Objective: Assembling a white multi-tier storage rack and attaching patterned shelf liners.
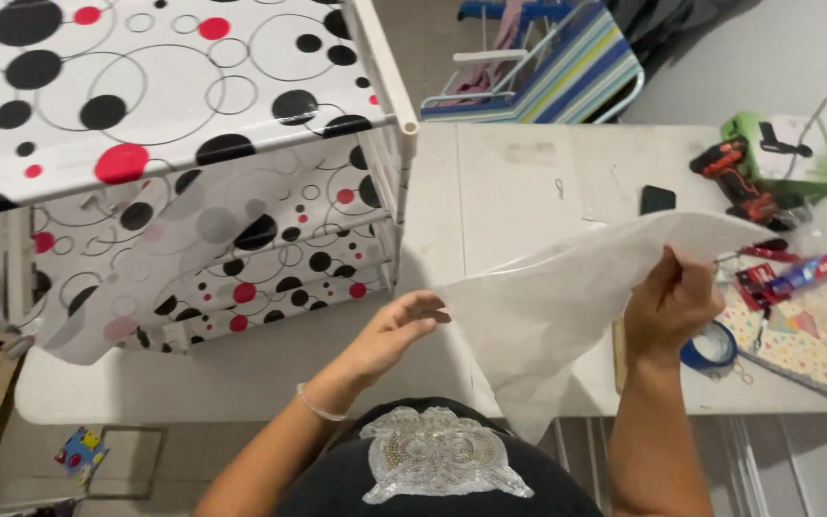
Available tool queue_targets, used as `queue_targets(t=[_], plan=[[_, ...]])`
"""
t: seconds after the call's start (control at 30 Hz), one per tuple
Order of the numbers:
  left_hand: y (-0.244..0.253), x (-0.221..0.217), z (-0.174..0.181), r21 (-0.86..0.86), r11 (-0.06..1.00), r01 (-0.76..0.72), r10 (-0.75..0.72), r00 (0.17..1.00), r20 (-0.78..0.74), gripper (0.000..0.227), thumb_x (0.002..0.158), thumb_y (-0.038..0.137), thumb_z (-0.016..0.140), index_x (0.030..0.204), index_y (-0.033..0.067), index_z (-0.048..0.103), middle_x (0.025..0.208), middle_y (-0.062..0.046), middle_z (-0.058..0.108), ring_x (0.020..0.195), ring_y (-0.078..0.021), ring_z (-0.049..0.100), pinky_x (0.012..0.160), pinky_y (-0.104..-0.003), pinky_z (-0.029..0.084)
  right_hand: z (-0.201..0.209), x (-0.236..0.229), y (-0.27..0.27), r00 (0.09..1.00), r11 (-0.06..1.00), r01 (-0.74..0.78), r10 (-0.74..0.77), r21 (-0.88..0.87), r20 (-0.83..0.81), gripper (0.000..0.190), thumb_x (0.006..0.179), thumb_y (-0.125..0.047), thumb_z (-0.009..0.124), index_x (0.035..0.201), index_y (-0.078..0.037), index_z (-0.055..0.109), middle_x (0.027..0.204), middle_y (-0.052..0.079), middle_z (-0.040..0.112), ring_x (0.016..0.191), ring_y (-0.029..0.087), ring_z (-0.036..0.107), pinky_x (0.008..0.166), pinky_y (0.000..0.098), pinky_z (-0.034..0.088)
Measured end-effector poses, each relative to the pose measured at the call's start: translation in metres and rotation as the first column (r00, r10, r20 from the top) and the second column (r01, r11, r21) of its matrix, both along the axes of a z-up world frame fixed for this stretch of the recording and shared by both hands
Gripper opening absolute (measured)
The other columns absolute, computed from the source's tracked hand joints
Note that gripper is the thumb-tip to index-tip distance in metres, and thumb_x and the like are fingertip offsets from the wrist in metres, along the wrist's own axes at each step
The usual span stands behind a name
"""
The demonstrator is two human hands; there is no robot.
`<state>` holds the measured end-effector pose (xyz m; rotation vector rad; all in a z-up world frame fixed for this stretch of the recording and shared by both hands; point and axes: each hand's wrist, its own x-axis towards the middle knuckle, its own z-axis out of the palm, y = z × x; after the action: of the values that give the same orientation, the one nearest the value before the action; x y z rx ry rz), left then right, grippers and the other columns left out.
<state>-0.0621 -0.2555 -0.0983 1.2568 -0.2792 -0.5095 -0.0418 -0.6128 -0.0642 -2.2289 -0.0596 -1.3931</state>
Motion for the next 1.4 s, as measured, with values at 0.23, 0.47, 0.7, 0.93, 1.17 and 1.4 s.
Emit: queue_targets(t=[0.23, 0.47, 0.7, 0.93, 1.17, 1.4], plan=[[0.030, -0.015, -0.020, 0.172, 0.983, -0.068, 0.085, 0.992, -0.093, 0.030, 0.098, 0.010, 0.055, 0.126, 0.0074, 0.065, 0.126, -0.009, 0.073, 0.115, -0.0223, 0.069, 0.102, -0.036, 0.053, -0.006, 0.081, -0.049, 0.949, 0.969, -0.002, -0.075, -0.246, -0.305, 0.015, 0.115, -0.014, 0.059, 0.105, -0.003, 0.062, 0.089, 0.018, 0.067, 0.076, 0.044, 0.061, 0.067, 0.0530, 0.043], [0.082, -0.027, 0.071, 0.539, 0.690, -0.482, 0.177, 0.836, 0.520, 0.029, 0.097, 0.017, 0.055, 0.120, 0.0090, 0.071, 0.107, -0.004, 0.078, 0.049, -0.0090, 0.046, 0.048, -0.026, 0.038, -0.118, 0.196, -0.073, 0.677, 0.970, 0.142, -0.241, -0.198, -0.695, 0.023, 0.112, -0.022, 0.050, 0.122, -0.014, 0.069, 0.097, 0.030, 0.073, 0.090, 0.056, 0.067, 0.077, 0.0607, 0.049], [0.194, 0.027, 0.097, 0.373, -0.253, -0.893, -0.094, 0.406, 0.909, 0.061, 0.095, 0.050, 0.066, 0.141, 0.0110, 0.055, 0.147, -0.017, 0.049, 0.130, -0.0350, 0.053, 0.113, -0.053, 0.038, -0.163, 0.178, -0.014, 0.782, 0.996, 0.092, -0.062, 0.016, -0.620, 0.058, 0.103, -0.018, 0.070, 0.146, 0.010, 0.042, 0.131, 0.036, 0.053, 0.113, 0.053, 0.056, 0.097, 0.0584, 0.041], [0.237, 0.040, 0.090, 0.755, -0.368, -0.542, 0.230, 0.734, 0.639, 0.088, 0.086, 0.081, 0.041, 0.142, 0.0129, 0.049, 0.131, -0.017, 0.060, 0.121, -0.0400, 0.055, 0.106, -0.067, 0.022, -0.116, 0.066, 0.108, 0.798, 0.910, -0.185, 0.359, 0.371, -0.483, 0.040, 0.108, -0.017, 0.051, 0.139, 0.006, 0.045, 0.133, 0.025, 0.051, 0.112, 0.037, 0.056, 0.093, 0.0480, 0.045], [0.165, -0.033, 0.117, 0.307, -0.222, -0.925, -0.119, 0.339, 0.933, 0.004, 0.097, 0.011, 0.070, 0.095, 0.0084, 0.070, 0.077, -0.004, 0.058, 0.056, -0.0161, 0.048, 0.040, -0.029, 0.038, -0.077, -0.004, 0.203, 0.523, 0.694, -0.440, 0.714, 0.571, -0.465, 0.023, 0.108, -0.018, 0.049, 0.118, -0.003, 0.063, 0.114, 0.013, 0.071, 0.105, 0.025, 0.069, 0.093, 0.0358, 0.057], [0.153, -0.073, 0.093, 0.438, 0.050, -0.898, -0.324, 0.400, 0.857, 0.025, 0.077, 0.003, 0.074, 0.101, 0.0099, 0.070, 0.085, -0.006, 0.061, 0.064, -0.0219, 0.057, 0.048, -0.035, 0.046, -0.022, -0.020, 0.294, 0.096, 0.278, -0.456, 0.960, 0.845, -0.264, 0.093, 0.086, -0.073, 0.047, 0.146, -0.002, 0.040, 0.127, 0.018, 0.068, 0.106, 0.031, 0.074, 0.089, 0.0411, 0.061]])
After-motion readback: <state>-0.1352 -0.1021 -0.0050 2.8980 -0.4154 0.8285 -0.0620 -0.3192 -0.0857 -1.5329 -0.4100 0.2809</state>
